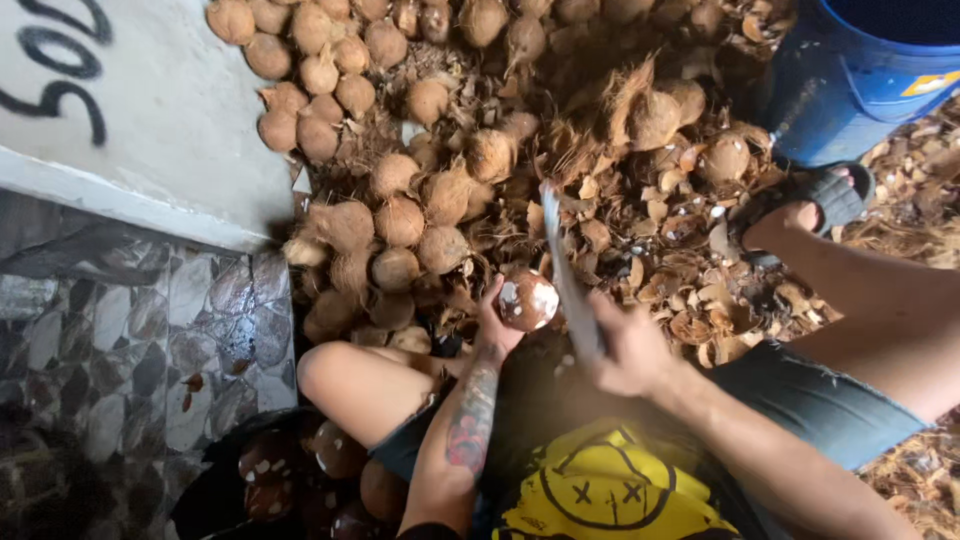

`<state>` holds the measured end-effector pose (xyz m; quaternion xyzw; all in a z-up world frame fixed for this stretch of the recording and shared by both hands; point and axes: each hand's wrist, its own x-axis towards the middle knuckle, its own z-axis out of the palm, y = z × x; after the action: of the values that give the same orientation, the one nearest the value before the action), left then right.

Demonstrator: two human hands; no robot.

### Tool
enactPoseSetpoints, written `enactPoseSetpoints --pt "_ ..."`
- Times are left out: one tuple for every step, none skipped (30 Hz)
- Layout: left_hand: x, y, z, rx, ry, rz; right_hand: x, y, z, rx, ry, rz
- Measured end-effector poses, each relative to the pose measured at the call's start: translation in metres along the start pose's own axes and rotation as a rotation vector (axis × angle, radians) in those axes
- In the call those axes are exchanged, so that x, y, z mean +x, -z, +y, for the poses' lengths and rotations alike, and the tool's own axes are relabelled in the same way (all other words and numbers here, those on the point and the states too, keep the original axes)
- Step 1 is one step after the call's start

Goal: The person sits on the floor and uses a knife to peel the husks off coconuts. They place the peeled coconuts into a black bucket and occasionally pour coconut water into a blue bucket.

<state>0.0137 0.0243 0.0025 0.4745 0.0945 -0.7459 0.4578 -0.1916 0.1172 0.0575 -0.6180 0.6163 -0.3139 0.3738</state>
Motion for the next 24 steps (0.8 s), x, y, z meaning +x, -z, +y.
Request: enactPoseSetpoints --pt "0.015 0.003 -0.005 -0.029 -0.032 -0.017 0.000 -0.013 0.017 -0.194 0.282 0.045" --pt "0.031 0.006 -0.010 -0.059 -0.063 -0.034 0.001 -0.025 0.034 -0.390 0.562 0.094" --pt "0.043 0.013 -0.006 -0.051 -0.063 -0.036 0.002 -0.031 0.036 -0.388 0.560 0.101" --pt "0.055 0.020 -0.002 -0.046 -0.162 -0.032 0.004 -0.036 0.037 -0.311 0.449 -0.048" --pt "0.068 0.026 0.004 -0.039 -0.263 -0.027 0.007 -0.043 0.039 -0.230 0.338 -0.193" --pt "0.066 0.022 0.004 -0.030 -0.264 -0.030 0.006 -0.043 0.038 -0.225 0.337 -0.185" --pt "0.063 0.020 0.003 -0.072 -0.220 -0.037 0.005 -0.043 0.037 -0.056 0.004 -0.279" --pt "0.060 0.018 0.003 -0.114 -0.175 -0.044 0.005 -0.044 0.036 0.118 -0.330 -0.364" --pt "0.059 0.019 0.004 -0.097 -0.174 -0.042 0.006 -0.039 0.026 0.132 -0.333 -0.356" --pt "0.058 0.020 0.007 -0.086 -0.159 -0.001 0.007 -0.035 0.015 0.115 -0.216 -0.313" --pt "0.056 0.022 0.004 -0.099 -0.150 0.042 0.009 -0.026 0.008 0.083 -0.092 -0.285" --pt "0.059 0.019 0.009 -0.107 -0.157 0.047 0.011 -0.021 0.003 0.083 -0.087 -0.295" --pt "0.061 0.019 0.009 -0.147 -0.172 -0.007 0.009 -0.013 0.001 0.034 0.094 -0.257" --pt "0.062 0.020 0.008 -0.187 -0.188 -0.061 0.007 -0.006 -0.002 -0.010 0.275 -0.217" --pt "0.057 0.021 0.009 -0.191 -0.191 -0.063 0.010 -0.012 0.006 -0.013 0.278 -0.220" --pt "0.052 0.022 0.010 -0.169 -0.285 -0.023 0.013 -0.017 0.014 -0.047 0.342 -0.220" --pt "0.047 0.021 0.011 -0.137 -0.376 0.013 0.015 -0.023 0.021 -0.079 0.401 -0.210" --pt "0.061 0.027 0.015 -0.132 -0.375 0.008 0.013 -0.026 0.025 -0.080 0.400 -0.203" --pt "0.075 0.032 0.020 -0.175 -0.357 -0.021 0.012 -0.029 0.028 -0.133 0.386 -0.228" --pt "0.088 0.037 0.025 -0.219 -0.338 -0.050 0.010 -0.031 0.030 -0.186 0.371 -0.253" --pt "0.081 0.029 0.017 -0.214 -0.342 -0.061 0.006 -0.033 0.038 -0.187 0.376 -0.243" --pt "0.074 0.021 0.010 -0.241 -0.263 -0.082 0.002 -0.034 0.046 -0.029 0.253 -0.219" --pt "0.065 0.014 0.006 -0.264 -0.188 -0.100 0.000 -0.039 0.052 0.135 0.132 -0.195" --pt "0.060 0.015 0.009 -0.254 -0.195 -0.108 0.016 -0.044 0.070 0.140 0.140 -0.186"
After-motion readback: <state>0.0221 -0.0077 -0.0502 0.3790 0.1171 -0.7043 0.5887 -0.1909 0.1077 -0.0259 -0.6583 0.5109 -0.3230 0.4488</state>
